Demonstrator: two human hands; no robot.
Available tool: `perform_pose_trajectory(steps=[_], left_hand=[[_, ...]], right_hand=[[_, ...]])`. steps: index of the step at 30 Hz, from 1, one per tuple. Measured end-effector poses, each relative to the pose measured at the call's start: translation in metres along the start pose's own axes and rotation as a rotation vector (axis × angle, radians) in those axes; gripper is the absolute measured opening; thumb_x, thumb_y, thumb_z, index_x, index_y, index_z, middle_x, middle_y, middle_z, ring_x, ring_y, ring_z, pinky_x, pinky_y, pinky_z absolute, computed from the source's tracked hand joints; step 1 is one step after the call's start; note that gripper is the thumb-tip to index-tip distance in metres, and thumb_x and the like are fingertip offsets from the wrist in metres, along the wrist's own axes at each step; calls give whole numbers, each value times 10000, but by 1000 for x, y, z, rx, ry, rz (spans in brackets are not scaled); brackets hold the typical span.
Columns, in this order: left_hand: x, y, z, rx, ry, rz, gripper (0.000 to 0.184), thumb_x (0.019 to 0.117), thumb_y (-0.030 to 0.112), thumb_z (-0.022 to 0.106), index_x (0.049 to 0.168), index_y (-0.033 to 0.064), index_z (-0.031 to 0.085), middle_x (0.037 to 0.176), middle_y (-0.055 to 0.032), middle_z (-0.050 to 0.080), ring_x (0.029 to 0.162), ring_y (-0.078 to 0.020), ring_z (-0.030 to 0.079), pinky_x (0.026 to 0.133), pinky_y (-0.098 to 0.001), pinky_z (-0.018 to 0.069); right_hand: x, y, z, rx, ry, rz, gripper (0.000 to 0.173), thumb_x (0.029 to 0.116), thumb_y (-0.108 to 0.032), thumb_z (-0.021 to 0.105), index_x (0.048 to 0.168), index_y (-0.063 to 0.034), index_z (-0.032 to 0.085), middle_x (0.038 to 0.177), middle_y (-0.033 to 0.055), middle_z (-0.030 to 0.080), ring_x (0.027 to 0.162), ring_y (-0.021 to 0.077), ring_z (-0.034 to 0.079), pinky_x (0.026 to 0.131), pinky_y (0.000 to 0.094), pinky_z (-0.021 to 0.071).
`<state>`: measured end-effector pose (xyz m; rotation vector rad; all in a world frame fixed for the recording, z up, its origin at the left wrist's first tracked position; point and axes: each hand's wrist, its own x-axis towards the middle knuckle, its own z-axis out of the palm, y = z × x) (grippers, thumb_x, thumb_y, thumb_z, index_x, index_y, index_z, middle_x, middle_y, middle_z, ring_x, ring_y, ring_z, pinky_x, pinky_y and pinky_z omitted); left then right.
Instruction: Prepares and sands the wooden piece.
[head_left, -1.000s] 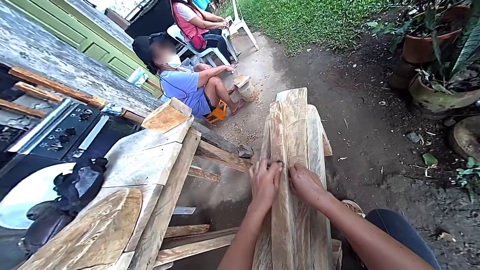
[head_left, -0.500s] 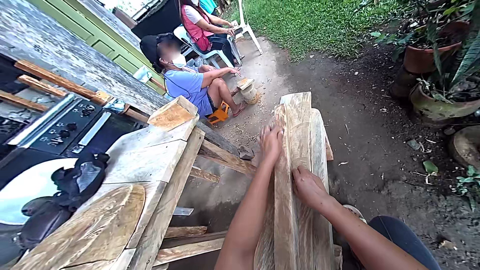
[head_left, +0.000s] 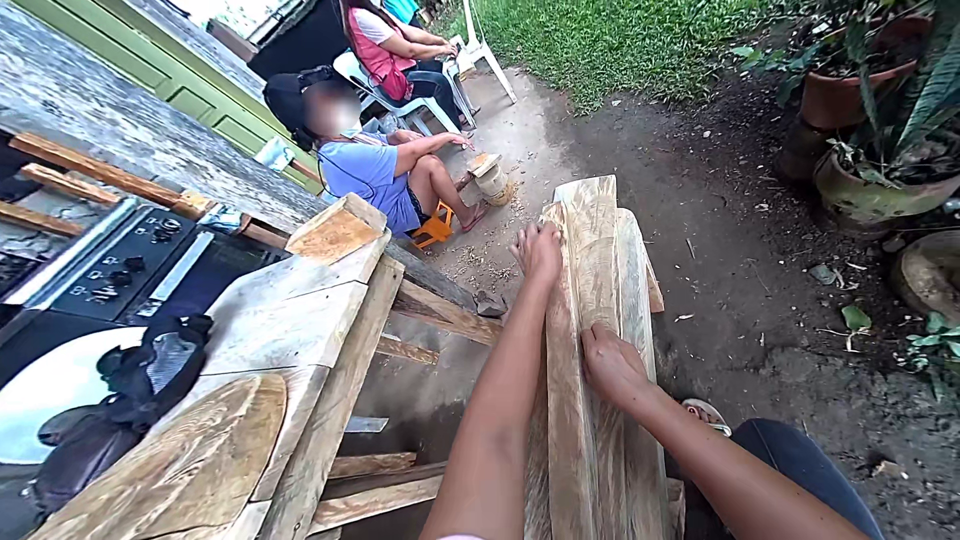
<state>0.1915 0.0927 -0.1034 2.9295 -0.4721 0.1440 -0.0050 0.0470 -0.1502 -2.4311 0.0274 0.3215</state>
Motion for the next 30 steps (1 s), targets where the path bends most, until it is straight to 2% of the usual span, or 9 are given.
perform_pose_trajectory(steps=[2, 4, 7, 12, 15, 18, 23, 25, 30], left_hand=[[16, 6, -3, 12, -28, -28, 302, 1078, 274, 509, 1295, 158, 685, 1380, -202, 597, 1343, -422, 496, 1072, -674, 347], [2, 5, -1, 4, -14, -21, 289, 1071, 256, 521, 1284, 144, 682, 1413, -208, 571, 1352, -425, 493, 1069, -668, 367], [-49, -6, 8, -27, 68, 65, 262, 1063, 231, 538, 1233, 112, 698, 1307, -219, 607, 1267, -428, 542, 1033, -663, 401], [-116, -24, 12, 23, 152, 116, 264, 1034, 262, 557, 1135, 152, 775, 1143, -164, 690, 1143, -378, 614, 1045, -602, 385], [-92, -16, 10, 0, 129, 92, 253, 1048, 259, 563, 1146, 135, 760, 1176, -193, 669, 1178, -412, 584, 1042, -626, 375], [-34, -5, 5, -7, 72, 27, 275, 1066, 275, 546, 1222, 138, 726, 1259, -200, 646, 1264, -425, 534, 1053, -643, 376], [34, 7, -2, -14, -19, -79, 298, 1072, 299, 524, 1288, 187, 697, 1346, -189, 625, 1360, -421, 476, 1075, -670, 335], [27, 7, -2, 2, -26, -65, 282, 1066, 293, 543, 1271, 182, 700, 1370, -197, 606, 1364, -417, 474, 1076, -663, 343], [-38, -6, 5, 35, 64, 64, 256, 1058, 248, 554, 1227, 136, 711, 1236, -205, 630, 1198, -404, 577, 1013, -635, 407]], right_hand=[[-2, 3, 0, 12, 3, -16, 395, 1014, -100, 513, 1384, 38, 539, 1359, 233, 562, 1240, 379, 602, 987, 485, 524], [-3, 5, 1, 27, -7, -36, 401, 1019, -107, 507, 1395, 32, 535, 1368, 232, 558, 1253, 377, 594, 1004, 485, 517], [-4, 6, -1, 51, -19, -50, 397, 1025, -113, 507, 1390, 39, 540, 1367, 233, 556, 1261, 380, 587, 1014, 485, 512], [0, 4, -3, 54, -47, -36, 382, 1024, -108, 502, 1371, 47, 536, 1367, 237, 550, 1255, 380, 593, 999, 487, 519], [0, 0, -4, 30, -50, -4, 384, 1011, -87, 509, 1368, 53, 530, 1375, 238, 541, 1247, 382, 598, 978, 483, 532], [0, -2, -3, 11, -37, 4, 391, 1010, -83, 506, 1377, 52, 524, 1374, 239, 544, 1247, 380, 600, 975, 476, 534], [1, 2, -4, 17, -28, -10, 385, 1022, -96, 501, 1379, 45, 532, 1370, 236, 555, 1258, 384, 592, 994, 485, 523], [0, 3, -5, 21, -42, -18, 390, 1027, -103, 504, 1387, 45, 527, 1375, 238, 551, 1260, 384, 591, 1001, 487, 520], [-1, 3, -6, 34, -54, -32, 412, 1019, -105, 517, 1402, 48, 519, 1390, 241, 541, 1271, 386, 584, 1004, 486, 521]])
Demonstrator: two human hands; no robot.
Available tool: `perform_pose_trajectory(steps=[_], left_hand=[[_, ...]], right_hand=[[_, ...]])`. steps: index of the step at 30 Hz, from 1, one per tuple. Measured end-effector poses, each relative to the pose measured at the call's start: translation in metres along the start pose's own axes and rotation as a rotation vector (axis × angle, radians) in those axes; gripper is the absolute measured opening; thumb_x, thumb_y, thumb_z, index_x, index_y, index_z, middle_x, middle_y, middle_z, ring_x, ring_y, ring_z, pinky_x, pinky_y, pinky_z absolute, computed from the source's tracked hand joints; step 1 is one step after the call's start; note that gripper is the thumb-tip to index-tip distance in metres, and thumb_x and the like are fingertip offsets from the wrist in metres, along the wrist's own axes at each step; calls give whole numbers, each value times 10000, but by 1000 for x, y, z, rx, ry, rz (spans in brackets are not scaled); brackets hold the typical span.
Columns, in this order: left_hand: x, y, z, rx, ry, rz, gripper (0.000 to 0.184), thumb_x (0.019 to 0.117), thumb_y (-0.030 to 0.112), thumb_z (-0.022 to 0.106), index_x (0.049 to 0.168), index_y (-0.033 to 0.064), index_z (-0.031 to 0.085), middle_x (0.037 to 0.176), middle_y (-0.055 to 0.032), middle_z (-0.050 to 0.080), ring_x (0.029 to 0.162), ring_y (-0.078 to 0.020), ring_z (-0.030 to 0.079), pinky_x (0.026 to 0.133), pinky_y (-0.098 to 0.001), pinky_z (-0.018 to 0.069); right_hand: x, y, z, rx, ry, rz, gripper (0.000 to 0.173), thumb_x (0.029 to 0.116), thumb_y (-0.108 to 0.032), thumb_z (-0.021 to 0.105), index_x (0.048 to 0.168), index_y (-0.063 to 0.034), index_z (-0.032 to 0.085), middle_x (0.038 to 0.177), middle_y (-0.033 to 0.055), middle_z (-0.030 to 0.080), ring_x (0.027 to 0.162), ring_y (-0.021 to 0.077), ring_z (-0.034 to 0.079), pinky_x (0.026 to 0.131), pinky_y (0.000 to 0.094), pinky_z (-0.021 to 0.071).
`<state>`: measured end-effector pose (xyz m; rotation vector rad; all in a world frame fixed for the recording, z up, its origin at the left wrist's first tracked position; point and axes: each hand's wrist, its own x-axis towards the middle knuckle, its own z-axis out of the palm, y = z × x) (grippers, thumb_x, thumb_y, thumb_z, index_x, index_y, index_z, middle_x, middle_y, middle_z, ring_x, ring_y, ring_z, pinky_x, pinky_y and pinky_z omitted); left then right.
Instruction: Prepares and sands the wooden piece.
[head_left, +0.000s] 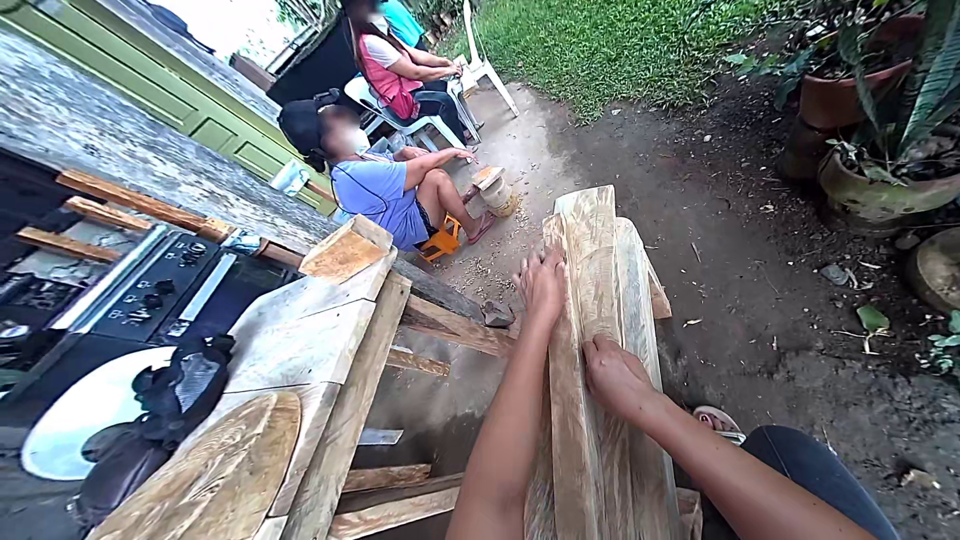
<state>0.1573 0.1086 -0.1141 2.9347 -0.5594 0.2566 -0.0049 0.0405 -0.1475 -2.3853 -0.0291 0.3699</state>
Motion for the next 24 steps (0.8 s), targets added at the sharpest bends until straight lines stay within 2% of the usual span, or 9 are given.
perform_pose_trajectory(steps=[4, 7, 10, 14, 16, 20, 24], left_hand=[[-22, -2, -2, 50, -6, -24, 251, 1060, 270, 549, 1196, 168, 733, 1196, -172, 646, 1193, -377, 578, 1065, -607, 364], [0, 1, -3, 54, -14, -23, 258, 1065, 272, 547, 1215, 163, 726, 1234, -182, 653, 1223, -395, 566, 1049, -626, 373], [37, 10, -9, 65, -81, -92, 279, 1068, 269, 532, 1264, 174, 706, 1363, -192, 615, 1339, -407, 508, 1091, -657, 339], [59, 16, -9, 23, -121, -158, 280, 1069, 266, 527, 1284, 178, 684, 1419, -193, 578, 1389, -401, 471, 1109, -671, 321], [50, 11, -5, 10, -100, -140, 275, 1070, 276, 532, 1273, 166, 682, 1429, -206, 563, 1377, -409, 484, 1098, -679, 336], [12, 3, -5, 29, -50, -50, 263, 1059, 245, 545, 1243, 123, 689, 1307, -216, 615, 1247, -420, 564, 1022, -667, 398], [-15, 8, -11, 146, -89, -45, 282, 1064, 256, 535, 1272, 142, 688, 1300, -195, 628, 1285, -399, 550, 1093, -639, 348]], right_hand=[[-1, -4, 2, -20, 6, 15, 407, 1016, -89, 513, 1396, 56, 517, 1398, 245, 533, 1273, 389, 583, 997, 478, 525], [-1, -8, 6, -48, 24, 37, 409, 1005, -80, 518, 1386, 69, 514, 1392, 250, 536, 1257, 390, 593, 984, 475, 529], [0, -10, 7, -61, 28, 51, 414, 1005, -78, 525, 1393, 68, 507, 1396, 252, 534, 1265, 391, 588, 994, 471, 525], [-1, -8, 6, -53, 27, 47, 415, 1012, -93, 522, 1400, 52, 509, 1395, 242, 538, 1280, 381, 581, 1007, 467, 521], [-1, -6, 5, -45, 16, 34, 425, 1016, -104, 521, 1412, 49, 507, 1403, 241, 534, 1287, 381, 577, 1011, 472, 520], [-2, -2, 5, 1, 25, 0, 418, 1020, -102, 515, 1407, 55, 518, 1394, 253, 539, 1287, 397, 572, 1012, 497, 514], [-1, -3, 5, -2, 18, 3, 407, 1015, -92, 511, 1394, 59, 521, 1391, 249, 540, 1273, 398, 581, 996, 495, 524]])
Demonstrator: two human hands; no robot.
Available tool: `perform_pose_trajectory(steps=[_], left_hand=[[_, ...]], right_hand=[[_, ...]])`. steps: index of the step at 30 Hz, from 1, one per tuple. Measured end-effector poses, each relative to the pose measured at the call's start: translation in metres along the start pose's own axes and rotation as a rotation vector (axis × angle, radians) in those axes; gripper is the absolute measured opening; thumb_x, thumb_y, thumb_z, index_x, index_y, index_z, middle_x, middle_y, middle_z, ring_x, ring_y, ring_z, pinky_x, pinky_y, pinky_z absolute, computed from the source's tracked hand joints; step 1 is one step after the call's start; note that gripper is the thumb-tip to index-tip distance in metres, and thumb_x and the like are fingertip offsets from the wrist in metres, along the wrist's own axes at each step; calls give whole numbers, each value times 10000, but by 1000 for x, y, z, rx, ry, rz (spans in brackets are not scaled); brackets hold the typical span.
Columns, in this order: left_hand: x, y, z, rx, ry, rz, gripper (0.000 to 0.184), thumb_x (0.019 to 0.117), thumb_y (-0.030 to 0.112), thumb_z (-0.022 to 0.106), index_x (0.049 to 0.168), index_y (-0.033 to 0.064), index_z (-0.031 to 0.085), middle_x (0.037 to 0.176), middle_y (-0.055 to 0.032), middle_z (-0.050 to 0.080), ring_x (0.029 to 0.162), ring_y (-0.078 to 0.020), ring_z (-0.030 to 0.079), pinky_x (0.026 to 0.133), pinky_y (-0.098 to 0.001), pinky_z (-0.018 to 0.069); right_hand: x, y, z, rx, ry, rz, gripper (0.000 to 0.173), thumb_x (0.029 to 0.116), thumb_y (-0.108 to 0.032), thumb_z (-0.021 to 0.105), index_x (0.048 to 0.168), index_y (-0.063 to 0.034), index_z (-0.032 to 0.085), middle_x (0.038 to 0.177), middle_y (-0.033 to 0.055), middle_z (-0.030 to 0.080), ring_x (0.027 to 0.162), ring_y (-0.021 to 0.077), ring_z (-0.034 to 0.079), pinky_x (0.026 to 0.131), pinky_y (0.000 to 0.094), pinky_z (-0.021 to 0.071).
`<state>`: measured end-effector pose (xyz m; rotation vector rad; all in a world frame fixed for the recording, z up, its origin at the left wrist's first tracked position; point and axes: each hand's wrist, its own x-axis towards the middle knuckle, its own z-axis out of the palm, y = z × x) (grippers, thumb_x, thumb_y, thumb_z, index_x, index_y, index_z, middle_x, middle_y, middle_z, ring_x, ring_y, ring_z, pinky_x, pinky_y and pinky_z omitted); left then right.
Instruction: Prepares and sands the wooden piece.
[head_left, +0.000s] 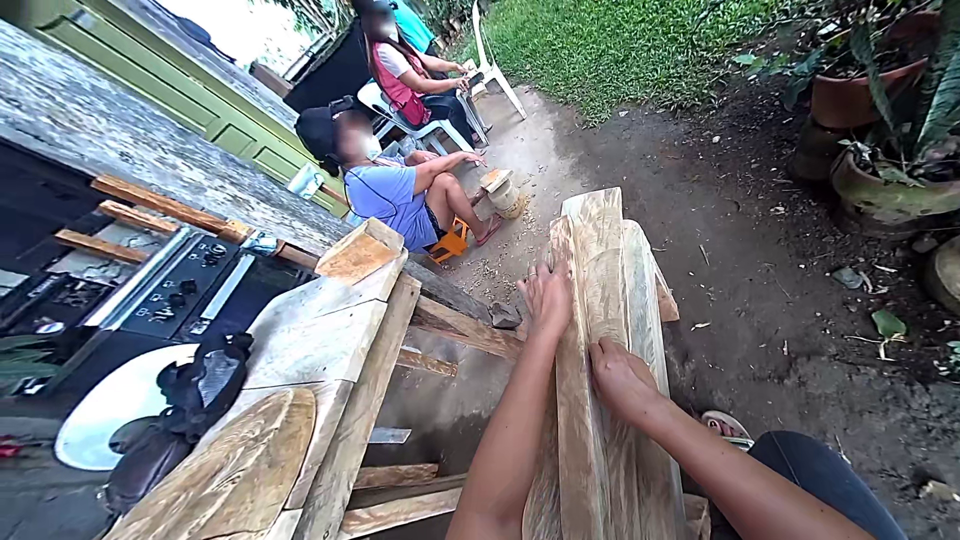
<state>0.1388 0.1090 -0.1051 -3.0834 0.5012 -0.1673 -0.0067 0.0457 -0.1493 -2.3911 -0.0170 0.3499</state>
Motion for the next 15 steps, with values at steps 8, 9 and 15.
perform_pose_trajectory(steps=[8, 9, 15], left_hand=[[51, 12, -14, 69, -42, -12, 292, 1052, 209, 536, 1295, 165, 692, 1376, -203, 609, 1353, -406, 506, 1102, -652, 335], [58, 15, -16, 80, -64, -19, 289, 1052, 205, 530, 1294, 161, 684, 1406, -207, 590, 1372, -412, 491, 1109, -665, 323], [34, 6, -5, 10, 15, 52, 290, 1051, 194, 544, 1296, 126, 684, 1345, -216, 616, 1282, -411, 559, 1060, -662, 380]], right_hand=[[0, -7, 1, -46, 11, 32, 405, 1002, -70, 523, 1382, 68, 511, 1380, 252, 540, 1260, 388, 590, 989, 474, 527], [0, -5, 1, -49, 11, 28, 409, 1003, -75, 524, 1386, 67, 509, 1383, 251, 539, 1266, 386, 586, 995, 471, 524], [-2, -3, 1, -36, 10, 0, 438, 1003, -85, 541, 1412, 66, 500, 1402, 254, 528, 1287, 390, 572, 1017, 471, 513]])
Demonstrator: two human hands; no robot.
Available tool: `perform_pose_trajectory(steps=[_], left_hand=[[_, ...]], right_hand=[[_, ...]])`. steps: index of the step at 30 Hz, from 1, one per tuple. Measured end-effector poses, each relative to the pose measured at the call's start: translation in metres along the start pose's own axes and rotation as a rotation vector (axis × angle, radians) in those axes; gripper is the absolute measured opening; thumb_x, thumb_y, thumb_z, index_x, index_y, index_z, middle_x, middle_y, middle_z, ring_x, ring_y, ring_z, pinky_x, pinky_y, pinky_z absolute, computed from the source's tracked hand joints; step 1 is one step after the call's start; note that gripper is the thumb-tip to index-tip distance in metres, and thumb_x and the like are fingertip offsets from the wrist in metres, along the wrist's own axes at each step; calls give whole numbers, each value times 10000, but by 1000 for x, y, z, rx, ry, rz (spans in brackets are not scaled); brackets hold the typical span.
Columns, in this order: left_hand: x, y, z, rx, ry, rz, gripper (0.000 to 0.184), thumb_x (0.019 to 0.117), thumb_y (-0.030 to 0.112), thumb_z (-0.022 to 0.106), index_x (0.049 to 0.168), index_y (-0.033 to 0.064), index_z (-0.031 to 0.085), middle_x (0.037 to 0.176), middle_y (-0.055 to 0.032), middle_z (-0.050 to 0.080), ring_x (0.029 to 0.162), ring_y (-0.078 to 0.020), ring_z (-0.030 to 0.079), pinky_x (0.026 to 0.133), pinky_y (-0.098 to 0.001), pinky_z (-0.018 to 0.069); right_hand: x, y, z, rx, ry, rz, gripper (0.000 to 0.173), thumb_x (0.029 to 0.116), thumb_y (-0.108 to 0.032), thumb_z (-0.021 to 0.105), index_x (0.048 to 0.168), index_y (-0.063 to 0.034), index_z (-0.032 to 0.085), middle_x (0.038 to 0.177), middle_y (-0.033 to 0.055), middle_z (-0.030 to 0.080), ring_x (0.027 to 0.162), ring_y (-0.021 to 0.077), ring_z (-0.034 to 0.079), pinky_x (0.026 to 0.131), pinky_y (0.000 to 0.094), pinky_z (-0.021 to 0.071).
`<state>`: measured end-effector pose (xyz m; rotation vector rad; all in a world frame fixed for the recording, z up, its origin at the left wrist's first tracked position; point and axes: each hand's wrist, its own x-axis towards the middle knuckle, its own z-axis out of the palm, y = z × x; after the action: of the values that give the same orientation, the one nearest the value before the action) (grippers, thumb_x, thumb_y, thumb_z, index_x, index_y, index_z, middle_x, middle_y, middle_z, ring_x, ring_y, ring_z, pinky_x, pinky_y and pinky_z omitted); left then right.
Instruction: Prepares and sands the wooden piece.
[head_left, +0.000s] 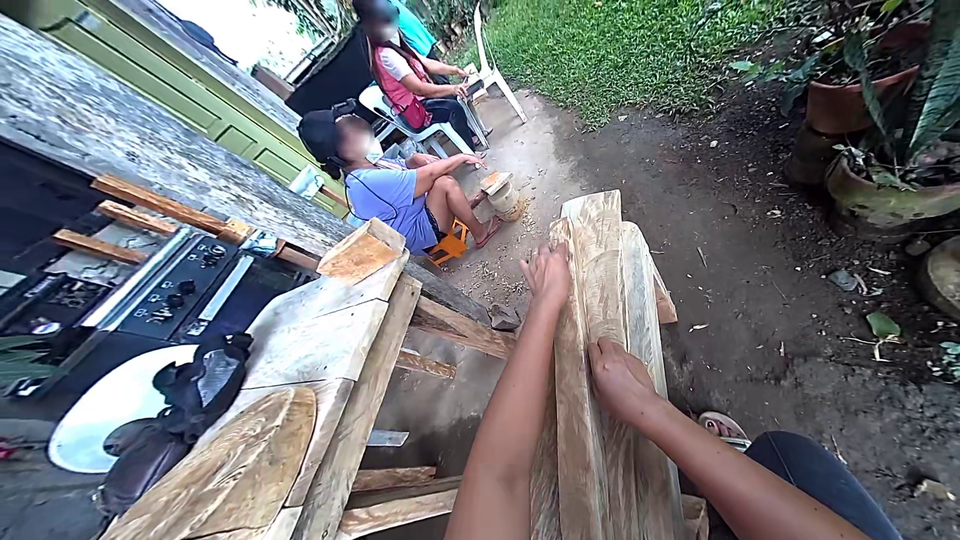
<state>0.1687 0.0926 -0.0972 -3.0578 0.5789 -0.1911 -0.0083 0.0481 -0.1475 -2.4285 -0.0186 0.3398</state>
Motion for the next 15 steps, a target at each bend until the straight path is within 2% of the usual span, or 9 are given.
perform_pose_trajectory(steps=[5, 9, 13, 15], left_hand=[[-32, -1, 1, 80, -30, -7, 259, 1056, 202, 529, 1235, 137, 705, 1265, -198, 633, 1132, -382, 635, 1030, -639, 400], [-18, 2, 3, 102, 16, 8, 269, 1061, 213, 529, 1246, 138, 709, 1255, -194, 651, 1213, -388, 595, 1027, -620, 401], [28, 4, -6, 99, -48, -11, 286, 1041, 182, 535, 1270, 130, 698, 1352, -186, 628, 1326, -400, 527, 1095, -649, 335], [43, 7, -5, 110, -66, -30, 291, 1034, 195, 549, 1284, 154, 692, 1383, -174, 614, 1340, -396, 520, 1093, -654, 339]], right_hand=[[0, 2, -2, 20, -20, -10, 432, 1002, -78, 538, 1409, 64, 502, 1408, 250, 526, 1284, 396, 573, 1011, 474, 518], [1, -1, -3, 20, -26, 20, 423, 991, -57, 542, 1392, 73, 505, 1396, 255, 528, 1265, 398, 584, 997, 481, 523], [1, -2, -1, 20, -9, 16, 426, 1002, -52, 525, 1405, 81, 498, 1397, 266, 532, 1262, 404, 588, 996, 492, 525], [1, 1, 0, 19, -1, 11, 418, 1000, -57, 523, 1396, 75, 507, 1391, 259, 538, 1268, 394, 586, 1001, 483, 523]])
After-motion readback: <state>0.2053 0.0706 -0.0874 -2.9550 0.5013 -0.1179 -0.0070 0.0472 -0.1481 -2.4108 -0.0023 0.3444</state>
